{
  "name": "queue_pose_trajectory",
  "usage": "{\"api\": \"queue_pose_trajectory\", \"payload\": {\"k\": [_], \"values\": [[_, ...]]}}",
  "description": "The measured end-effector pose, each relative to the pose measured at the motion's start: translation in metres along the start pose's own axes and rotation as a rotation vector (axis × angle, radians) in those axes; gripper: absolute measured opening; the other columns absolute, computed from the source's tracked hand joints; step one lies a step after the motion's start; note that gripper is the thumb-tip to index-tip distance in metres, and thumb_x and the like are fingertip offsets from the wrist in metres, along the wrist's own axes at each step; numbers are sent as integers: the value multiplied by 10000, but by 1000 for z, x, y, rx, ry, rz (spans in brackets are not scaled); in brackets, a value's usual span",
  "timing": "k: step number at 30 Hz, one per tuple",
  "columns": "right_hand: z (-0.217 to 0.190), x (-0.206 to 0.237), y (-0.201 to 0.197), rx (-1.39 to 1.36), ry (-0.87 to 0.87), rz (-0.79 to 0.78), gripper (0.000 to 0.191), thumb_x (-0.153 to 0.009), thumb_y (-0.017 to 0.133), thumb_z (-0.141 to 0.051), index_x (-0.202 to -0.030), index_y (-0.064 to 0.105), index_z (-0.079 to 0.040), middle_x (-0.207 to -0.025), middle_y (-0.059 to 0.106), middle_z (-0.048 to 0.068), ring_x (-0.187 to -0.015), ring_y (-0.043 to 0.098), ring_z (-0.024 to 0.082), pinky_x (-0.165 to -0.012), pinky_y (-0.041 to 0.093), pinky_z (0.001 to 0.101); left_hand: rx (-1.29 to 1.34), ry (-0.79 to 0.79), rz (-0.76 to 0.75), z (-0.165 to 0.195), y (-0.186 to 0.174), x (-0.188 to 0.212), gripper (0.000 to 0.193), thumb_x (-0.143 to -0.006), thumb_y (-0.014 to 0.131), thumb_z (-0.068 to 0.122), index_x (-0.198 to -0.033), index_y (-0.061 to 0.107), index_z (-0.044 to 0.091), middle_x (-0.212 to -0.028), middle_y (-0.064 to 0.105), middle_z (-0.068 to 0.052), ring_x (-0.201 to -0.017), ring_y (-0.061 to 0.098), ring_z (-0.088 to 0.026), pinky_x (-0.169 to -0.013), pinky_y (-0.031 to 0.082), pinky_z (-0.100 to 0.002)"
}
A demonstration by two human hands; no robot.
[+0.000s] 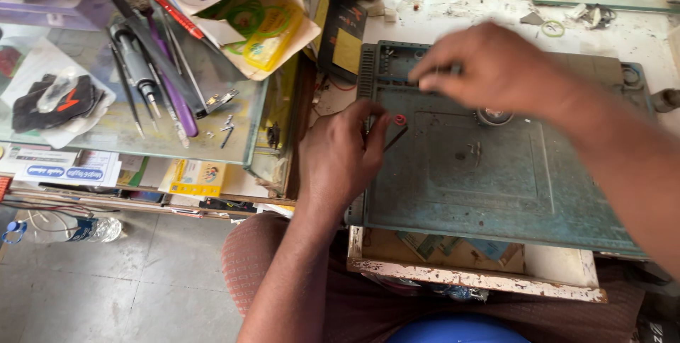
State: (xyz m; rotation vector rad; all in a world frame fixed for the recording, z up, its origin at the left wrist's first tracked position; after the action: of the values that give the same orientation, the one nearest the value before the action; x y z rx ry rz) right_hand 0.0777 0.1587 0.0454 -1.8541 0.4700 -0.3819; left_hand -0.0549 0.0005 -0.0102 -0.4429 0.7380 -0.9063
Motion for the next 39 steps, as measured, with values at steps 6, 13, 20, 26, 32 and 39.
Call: {"api": "queue_pose_trajectory", "payload": {"k": [6, 13, 20, 26, 32, 39], "values": [[4, -3, 65, 195, -143, -40, 237, -904, 681, -156, -1121, 776, -176, -1065, 762, 45, -1003, 722, 232, -941, 578, 420, -234, 59, -55, -5, 12, 0, 105, -861, 748, 291, -908, 747, 197, -797, 739, -81, -772, 723, -325, -653, 555, -479], [19, 5, 55, 168, -20, -197, 163, -887, 706, -247, -961, 772, -119, -1022, 743, 48, -929, 714, 195, -846, 599, 390, -256, 43, -180, -3, 28, 10, 167, -847, 760, 335, -902, 760, 177, -812, 745, -92, -770, 727, -323, -672, 560, -482], [56, 66, 51, 0, 199, -458, 463, -873, 695, -506, -1286, 711, -298, -1107, 740, -33, -905, 725, 136, -889, 607, 350, -261, 18, -217, -4, 35, 12, 135, -892, 713, 258, -878, 737, 125, -757, 726, -97, -705, 723, -310, -642, 561, -476], [93, 74, 27, 288, 163, -67, 836, -720, 850, -555, -1446, 606, -219, -1342, 599, 113, -1138, 634, 280, -922, 531, 470, -274, 54, -183, 0, 36, 14, 133, -849, 705, 229, -839, 709, 96, -750, 715, -137, -671, 712, -341, -608, 556, -495], [94, 63, 33, -6, 286, -143, 592, -759, 877, -401, -1282, 659, -231, -1164, 709, 53, -1018, 732, 207, -936, 594, 394, -229, 128, -261, 6, 39, 19, 100, -802, 704, 212, -780, 710, 115, -687, 700, -146, -629, 702, -354, -611, 565, -492], [36, -7, 44, -146, -18, 88, 657, -742, 912, -345, -1322, 661, -166, -1112, 776, 101, -1056, 719, 255, -894, 532, 436, -132, 270, -433, 23, 51, 27, 128, -805, 704, 237, -789, 712, 110, -699, 716, -152, -645, 709, -358, -622, 566, -497]]}}
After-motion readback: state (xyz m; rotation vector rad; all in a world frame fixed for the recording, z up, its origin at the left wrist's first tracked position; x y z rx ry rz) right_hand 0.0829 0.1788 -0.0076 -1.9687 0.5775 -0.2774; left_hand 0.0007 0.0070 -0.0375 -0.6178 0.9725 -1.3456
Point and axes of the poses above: each hand's wrist, its own x-axis away from the middle knuckle, its own y-axis out of the palm, z = x × y, the point moved 5 cm from there along -x, towards the middle knuckle
